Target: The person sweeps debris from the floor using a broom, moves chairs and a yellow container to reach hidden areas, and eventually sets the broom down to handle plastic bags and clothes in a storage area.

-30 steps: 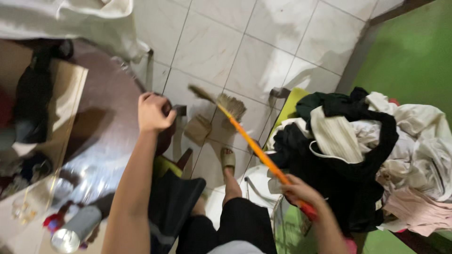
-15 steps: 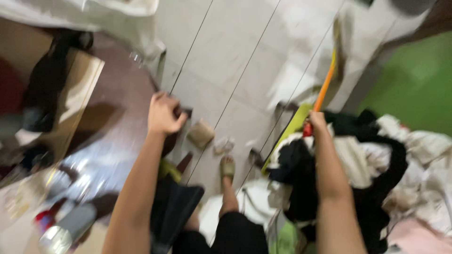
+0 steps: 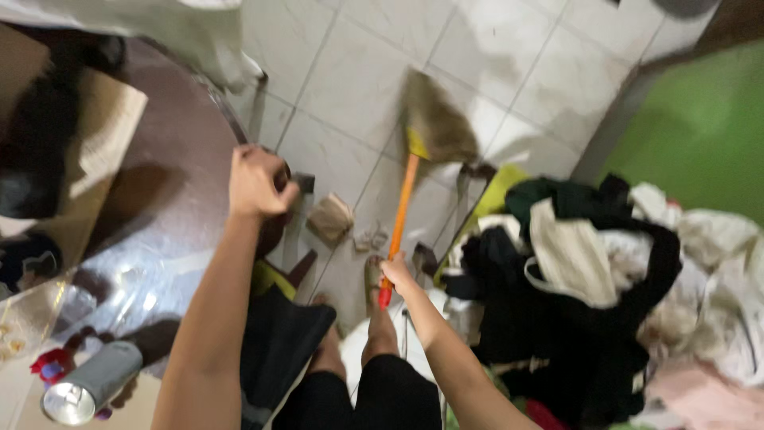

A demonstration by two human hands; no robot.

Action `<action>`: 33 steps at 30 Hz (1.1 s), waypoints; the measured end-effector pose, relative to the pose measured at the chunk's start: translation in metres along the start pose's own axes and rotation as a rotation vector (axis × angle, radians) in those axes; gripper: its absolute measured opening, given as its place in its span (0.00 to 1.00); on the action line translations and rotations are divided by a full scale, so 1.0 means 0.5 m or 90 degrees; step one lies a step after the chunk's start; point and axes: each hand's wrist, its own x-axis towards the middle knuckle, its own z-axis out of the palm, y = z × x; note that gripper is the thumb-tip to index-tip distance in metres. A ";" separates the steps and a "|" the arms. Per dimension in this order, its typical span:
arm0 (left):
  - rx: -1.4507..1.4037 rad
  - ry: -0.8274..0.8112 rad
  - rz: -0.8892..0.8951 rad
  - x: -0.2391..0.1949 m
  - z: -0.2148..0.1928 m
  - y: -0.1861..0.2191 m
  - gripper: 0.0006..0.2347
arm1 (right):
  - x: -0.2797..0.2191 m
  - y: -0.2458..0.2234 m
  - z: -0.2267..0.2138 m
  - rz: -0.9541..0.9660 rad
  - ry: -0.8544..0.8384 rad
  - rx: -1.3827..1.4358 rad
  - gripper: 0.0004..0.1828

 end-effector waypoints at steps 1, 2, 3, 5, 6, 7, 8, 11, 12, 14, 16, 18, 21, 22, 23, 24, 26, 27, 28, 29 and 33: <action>0.013 0.004 -0.001 0.000 0.006 -0.008 0.10 | -0.023 0.037 0.000 0.013 -0.021 0.016 0.26; 0.026 0.007 -0.001 0.002 0.013 -0.016 0.10 | -0.043 0.070 -0.003 0.018 -0.054 0.024 0.29; 0.056 -0.009 0.007 -0.002 0.018 -0.024 0.11 | -0.066 0.101 -0.014 0.025 -0.055 0.025 0.29; 0.166 -0.056 0.003 -0.010 0.036 -0.038 0.13 | -0.136 0.174 -0.065 -0.032 -0.069 0.050 0.24; 0.246 -0.086 -0.008 -0.013 0.052 -0.043 0.14 | -0.183 0.213 -0.106 -0.052 -0.111 0.062 0.25; 0.327 -0.147 -0.050 -0.002 0.072 -0.043 0.15 | -0.224 0.242 -0.144 -0.076 -0.151 0.084 0.26; 0.409 -0.207 -0.090 -0.009 0.092 -0.037 0.16 | -0.270 0.273 -0.173 -0.087 -0.154 0.046 0.26; 0.753 -0.171 -0.054 -0.028 0.199 0.007 0.23 | -0.346 0.313 -0.205 -0.136 -0.115 -0.020 0.24; 0.639 -0.215 -0.036 -0.038 0.246 0.017 0.23 | -0.373 0.331 -0.204 -0.159 -0.076 -0.058 0.22; 0.444 -0.209 -0.023 -0.106 0.361 0.042 0.25 | -0.383 0.351 -0.183 -0.153 -0.040 -0.062 0.23; 0.297 -0.242 -0.089 -0.169 0.494 0.055 0.26 | -0.340 0.364 -0.153 -0.164 0.003 -0.061 0.24; 0.187 -0.319 -0.159 -0.273 0.637 0.045 0.26 | -0.276 0.401 -0.142 -0.177 0.044 -0.060 0.23; 0.170 -0.336 -0.149 -0.419 0.863 -0.026 0.29 | -0.130 0.497 -0.145 -0.297 0.116 -0.095 0.26; 0.158 -0.467 -0.209 -0.452 0.941 -0.063 0.29 | -0.057 0.526 -0.150 -0.296 0.131 -0.078 0.26; 0.142 -0.613 -0.285 -0.524 1.007 -0.087 0.29 | -0.015 0.570 -0.160 -0.316 0.169 -0.110 0.22; 0.142 -0.635 -0.278 -0.582 1.080 -0.104 0.29 | 0.016 0.616 -0.161 -0.336 0.206 -0.144 0.18; 0.131 -0.622 -0.301 -0.630 1.224 -0.167 0.22 | 0.081 0.673 -0.170 -0.290 0.201 -0.121 0.22; 0.139 -0.615 -0.289 -0.633 1.280 -0.197 0.22 | 0.117 0.677 -0.167 -0.259 0.212 -0.099 0.25; 0.085 -0.583 -0.336 -0.655 1.325 -0.213 0.22 | 0.163 0.675 -0.159 -0.268 0.219 -0.089 0.25; 0.027 -0.564 -0.391 -0.701 1.363 -0.220 0.23 | 0.186 0.698 -0.155 -0.185 0.202 -0.047 0.26; 0.040 -0.499 -0.329 -0.719 1.487 -0.309 0.18 | 0.307 0.813 -0.156 -0.041 0.168 0.050 0.29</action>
